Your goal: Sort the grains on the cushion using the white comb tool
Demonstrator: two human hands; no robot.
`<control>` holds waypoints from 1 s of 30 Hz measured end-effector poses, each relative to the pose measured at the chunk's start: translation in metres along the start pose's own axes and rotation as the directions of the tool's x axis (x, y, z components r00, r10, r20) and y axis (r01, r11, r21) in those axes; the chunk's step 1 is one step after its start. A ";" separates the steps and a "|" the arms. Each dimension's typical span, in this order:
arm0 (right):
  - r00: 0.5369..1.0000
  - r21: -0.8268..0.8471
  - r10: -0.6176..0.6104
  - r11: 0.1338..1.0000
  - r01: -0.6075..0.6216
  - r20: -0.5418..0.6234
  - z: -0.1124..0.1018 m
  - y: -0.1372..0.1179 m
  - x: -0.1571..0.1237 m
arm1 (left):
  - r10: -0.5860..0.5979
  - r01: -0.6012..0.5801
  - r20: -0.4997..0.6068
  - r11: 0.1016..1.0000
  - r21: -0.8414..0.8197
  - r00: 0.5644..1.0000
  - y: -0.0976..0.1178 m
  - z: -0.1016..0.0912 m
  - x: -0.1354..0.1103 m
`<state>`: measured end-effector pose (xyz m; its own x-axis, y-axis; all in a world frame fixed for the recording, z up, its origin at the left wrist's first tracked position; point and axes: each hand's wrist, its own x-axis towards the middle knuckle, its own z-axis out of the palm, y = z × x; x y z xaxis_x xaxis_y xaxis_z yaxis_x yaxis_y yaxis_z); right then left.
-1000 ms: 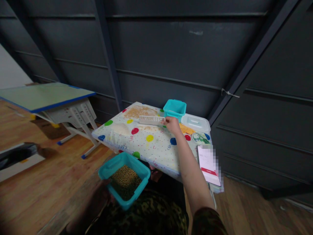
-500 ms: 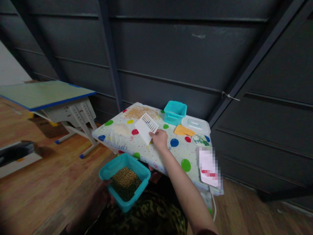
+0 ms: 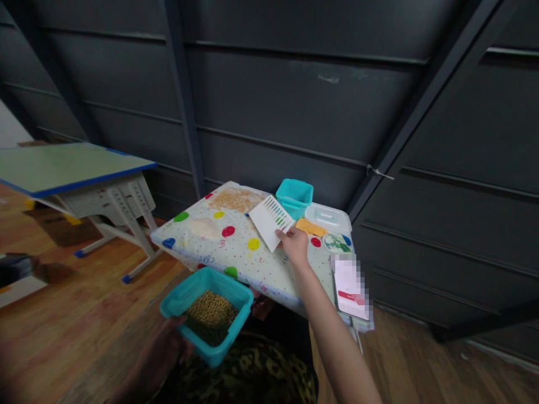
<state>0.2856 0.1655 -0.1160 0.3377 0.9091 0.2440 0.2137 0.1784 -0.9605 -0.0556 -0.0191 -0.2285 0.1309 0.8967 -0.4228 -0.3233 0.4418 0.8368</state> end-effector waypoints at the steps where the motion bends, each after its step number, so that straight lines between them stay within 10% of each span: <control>1: 0.999 -0.052 -0.015 0.999 0.014 -0.028 -0.006 -0.005 -0.001 | -0.001 0.001 -0.011 1.000 0.006 1.000 -0.001 0.000 0.001; 8: 0.958 -0.696 -0.285 0.696 0.175 -0.045 -0.022 -0.021 -0.010 | 0.020 -0.022 -0.117 1.000 -0.016 0.993 -0.011 0.000 0.006; 15: 0.951 -0.851 -0.226 0.436 0.294 0.213 0.006 -0.030 -0.027 | 0.011 -0.013 -0.088 0.999 -0.029 0.996 -0.007 0.002 0.003; 30: 0.918 -0.734 -0.331 0.563 0.379 0.219 0.016 -0.027 -0.010 | 0.023 -0.024 -0.059 1.000 -0.014 0.998 0.001 0.008 -0.006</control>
<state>0.2618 0.1575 -0.0950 0.0383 0.8576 0.5128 0.9214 0.1683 -0.3502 -0.0495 -0.0238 -0.2221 0.0680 0.9037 -0.4228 -0.3399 0.4194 0.8418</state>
